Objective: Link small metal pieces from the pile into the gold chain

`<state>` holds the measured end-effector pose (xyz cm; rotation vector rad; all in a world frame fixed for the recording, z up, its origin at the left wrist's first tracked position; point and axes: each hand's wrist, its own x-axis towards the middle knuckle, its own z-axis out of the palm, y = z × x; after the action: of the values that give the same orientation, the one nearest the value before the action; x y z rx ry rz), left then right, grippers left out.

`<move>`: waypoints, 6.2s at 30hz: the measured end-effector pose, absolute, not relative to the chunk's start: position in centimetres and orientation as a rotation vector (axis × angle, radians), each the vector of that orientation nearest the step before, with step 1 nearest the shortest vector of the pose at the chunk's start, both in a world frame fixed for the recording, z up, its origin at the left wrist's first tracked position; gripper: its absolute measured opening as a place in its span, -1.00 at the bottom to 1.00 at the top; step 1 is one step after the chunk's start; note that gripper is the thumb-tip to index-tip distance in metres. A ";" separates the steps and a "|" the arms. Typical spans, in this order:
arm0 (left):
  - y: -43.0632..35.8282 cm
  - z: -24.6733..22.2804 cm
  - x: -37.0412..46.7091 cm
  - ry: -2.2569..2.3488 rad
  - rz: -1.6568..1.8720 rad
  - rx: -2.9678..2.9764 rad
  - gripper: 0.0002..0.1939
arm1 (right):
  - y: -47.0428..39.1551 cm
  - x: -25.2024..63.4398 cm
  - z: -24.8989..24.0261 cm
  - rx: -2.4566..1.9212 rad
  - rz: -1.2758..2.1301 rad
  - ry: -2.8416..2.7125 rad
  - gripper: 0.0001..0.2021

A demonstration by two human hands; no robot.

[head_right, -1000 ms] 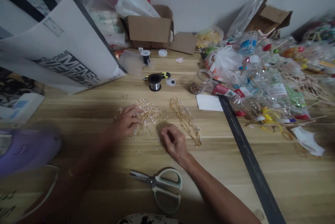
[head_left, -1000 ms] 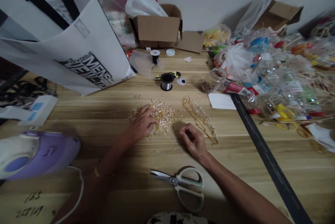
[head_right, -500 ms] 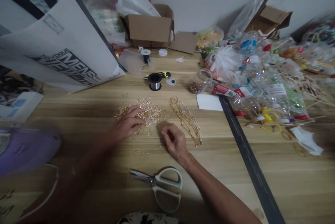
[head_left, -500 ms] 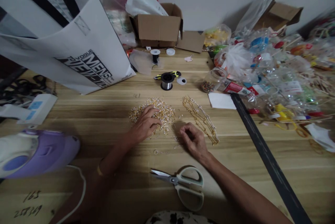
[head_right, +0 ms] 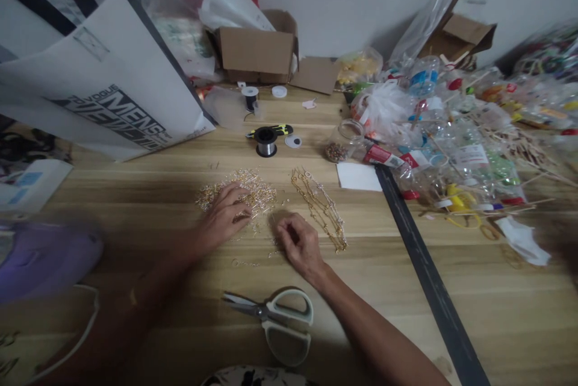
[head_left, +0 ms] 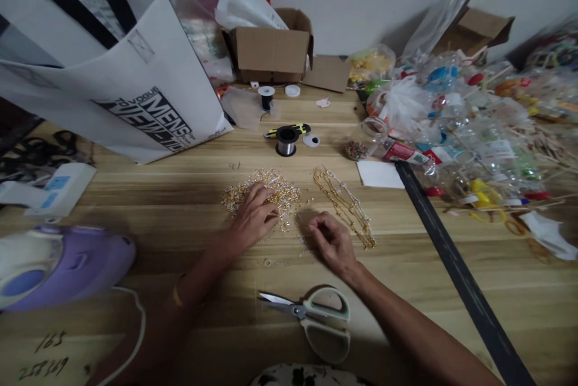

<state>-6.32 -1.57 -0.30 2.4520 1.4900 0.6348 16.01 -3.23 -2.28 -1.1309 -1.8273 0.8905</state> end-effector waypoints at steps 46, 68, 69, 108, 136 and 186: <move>-1.4 0.3 -7.5 1.335 0.509 2.466 -0.75 | -3.3 16.0 -2.3 -1.139 0.907 -1.820 -0.86; -0.7 0.4 -9.1 1.430 0.519 2.349 -0.91 | -3.2 16.0 -2.4 -1.119 0.893 -1.831 -0.87; -0.7 0.4 -9.3 1.416 0.494 2.356 -0.92 | -3.2 16.0 -2.4 -1.121 0.890 -1.831 -0.87; -0.4 0.7 -9.5 1.535 0.438 2.336 -0.86 | -3.3 16.0 -2.3 -1.147 0.880 -1.844 -0.84; -0.4 -0.4 -9.2 1.509 0.546 2.359 -0.74 | -3.2 16.0 -2.5 -1.139 0.896 -1.846 -0.83; -1.1 -0.2 -7.6 1.480 0.562 2.432 -0.89 | -3.3 16.0 -2.3 -1.121 0.900 -1.824 -0.87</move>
<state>-7.57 -1.08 -0.19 2.4318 1.4800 0.5624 15.97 -3.26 -2.34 -1.1213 -1.8241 0.9001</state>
